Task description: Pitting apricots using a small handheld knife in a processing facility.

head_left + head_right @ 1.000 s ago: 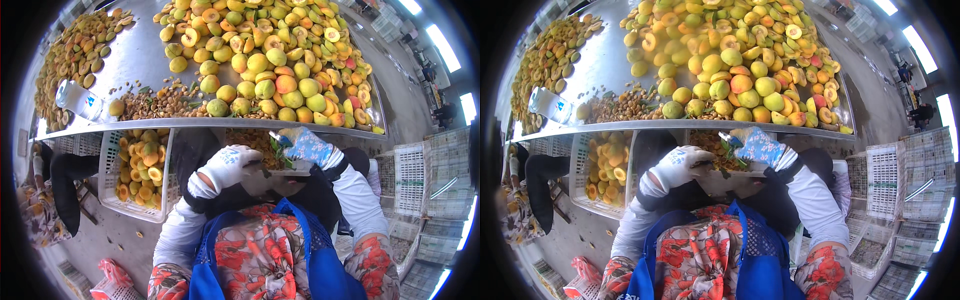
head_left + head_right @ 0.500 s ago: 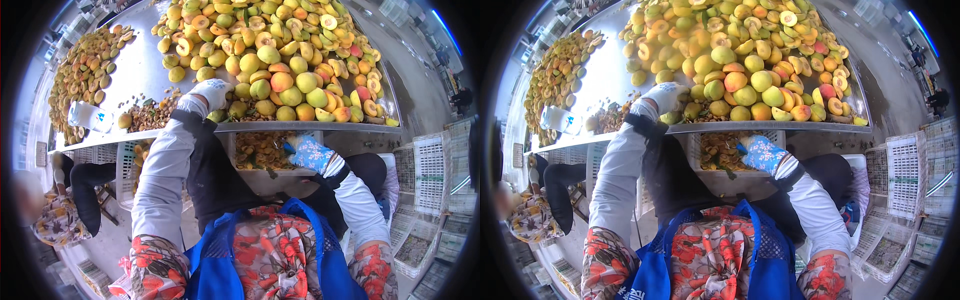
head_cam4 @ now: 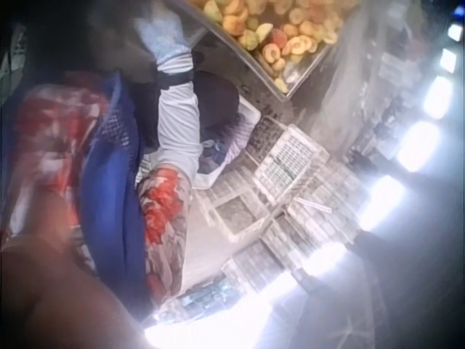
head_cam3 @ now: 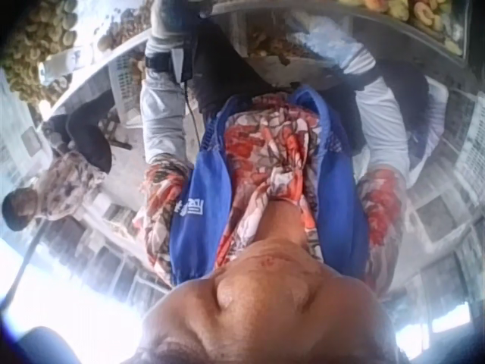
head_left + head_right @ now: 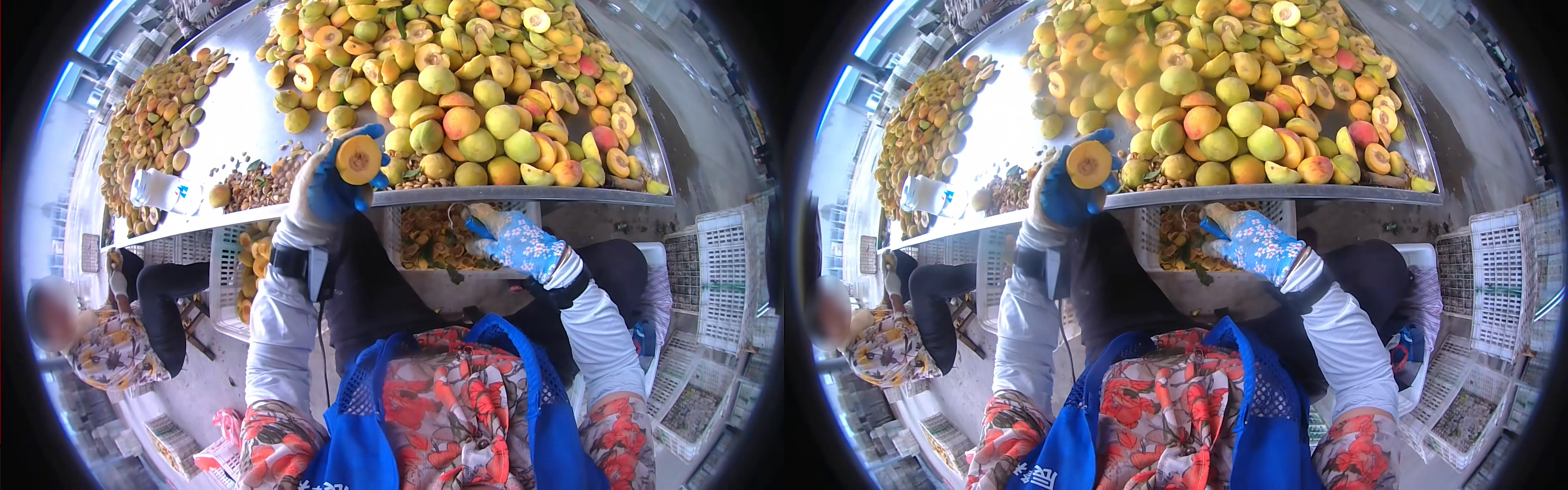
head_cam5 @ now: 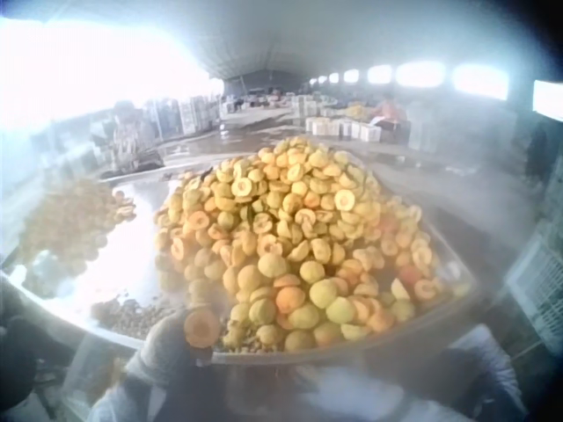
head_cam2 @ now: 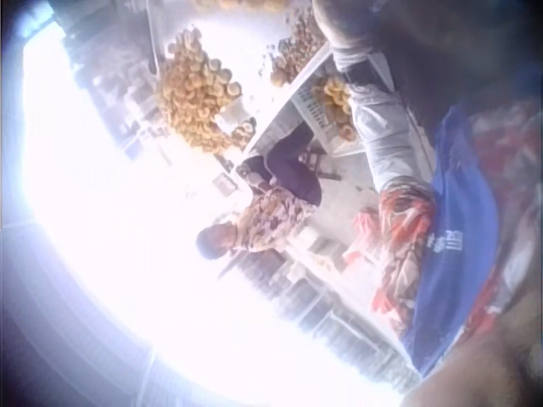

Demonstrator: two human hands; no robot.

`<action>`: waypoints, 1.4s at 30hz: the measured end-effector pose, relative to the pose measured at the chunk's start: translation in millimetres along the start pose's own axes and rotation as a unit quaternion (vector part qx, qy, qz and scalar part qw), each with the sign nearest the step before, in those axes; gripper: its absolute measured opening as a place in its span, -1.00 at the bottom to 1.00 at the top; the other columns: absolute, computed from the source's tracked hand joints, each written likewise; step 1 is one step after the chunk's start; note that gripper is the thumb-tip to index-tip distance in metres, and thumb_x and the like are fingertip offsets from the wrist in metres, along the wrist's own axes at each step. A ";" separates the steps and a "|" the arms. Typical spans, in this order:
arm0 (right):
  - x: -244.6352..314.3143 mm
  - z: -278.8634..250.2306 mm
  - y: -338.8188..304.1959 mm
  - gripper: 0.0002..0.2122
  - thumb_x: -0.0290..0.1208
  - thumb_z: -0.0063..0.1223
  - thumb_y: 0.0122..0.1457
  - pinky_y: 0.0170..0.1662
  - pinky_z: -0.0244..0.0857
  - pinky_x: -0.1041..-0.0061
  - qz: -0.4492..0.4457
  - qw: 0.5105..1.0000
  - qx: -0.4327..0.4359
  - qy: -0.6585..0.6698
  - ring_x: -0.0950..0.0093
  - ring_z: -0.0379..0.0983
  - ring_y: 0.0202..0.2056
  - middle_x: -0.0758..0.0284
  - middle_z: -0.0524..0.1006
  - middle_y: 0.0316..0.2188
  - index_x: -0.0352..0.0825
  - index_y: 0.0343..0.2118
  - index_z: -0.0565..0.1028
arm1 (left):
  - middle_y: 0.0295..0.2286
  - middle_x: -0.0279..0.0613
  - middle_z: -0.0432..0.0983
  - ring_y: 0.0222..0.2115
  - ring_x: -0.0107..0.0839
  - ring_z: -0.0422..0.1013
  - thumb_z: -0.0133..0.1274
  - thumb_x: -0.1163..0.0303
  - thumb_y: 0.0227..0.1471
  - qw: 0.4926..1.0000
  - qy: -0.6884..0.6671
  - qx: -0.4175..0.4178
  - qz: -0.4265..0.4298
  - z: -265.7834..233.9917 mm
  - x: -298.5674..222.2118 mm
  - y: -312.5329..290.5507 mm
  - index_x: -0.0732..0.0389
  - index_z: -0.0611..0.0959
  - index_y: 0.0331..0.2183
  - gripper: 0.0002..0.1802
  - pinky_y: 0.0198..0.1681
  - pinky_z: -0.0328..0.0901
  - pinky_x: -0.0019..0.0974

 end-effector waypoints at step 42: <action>54.7 35.4 -6.4 -0.71 -0.06 -0.11 0.29 -0.72 0.10 0.69 0.230 0.584 0.217 0.747 0.67 0.20 -0.77 0.48 0.35 -0.67 -0.20 -0.34 0.40 | -0.41 -0.12 0.53 -0.41 -0.44 0.45 -0.28 -0.17 0.24 0.976 0.147 -0.155 0.030 84.0 89.1 -23.4 0.37 0.51 -0.07 -0.27 -0.31 0.38 -0.41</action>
Point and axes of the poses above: each hand's wrist, its own y-axis towards the middle knuckle, its own z-axis out of the palm, x = y × z, the point moved 1 cm from there along y, towards the middle knuckle
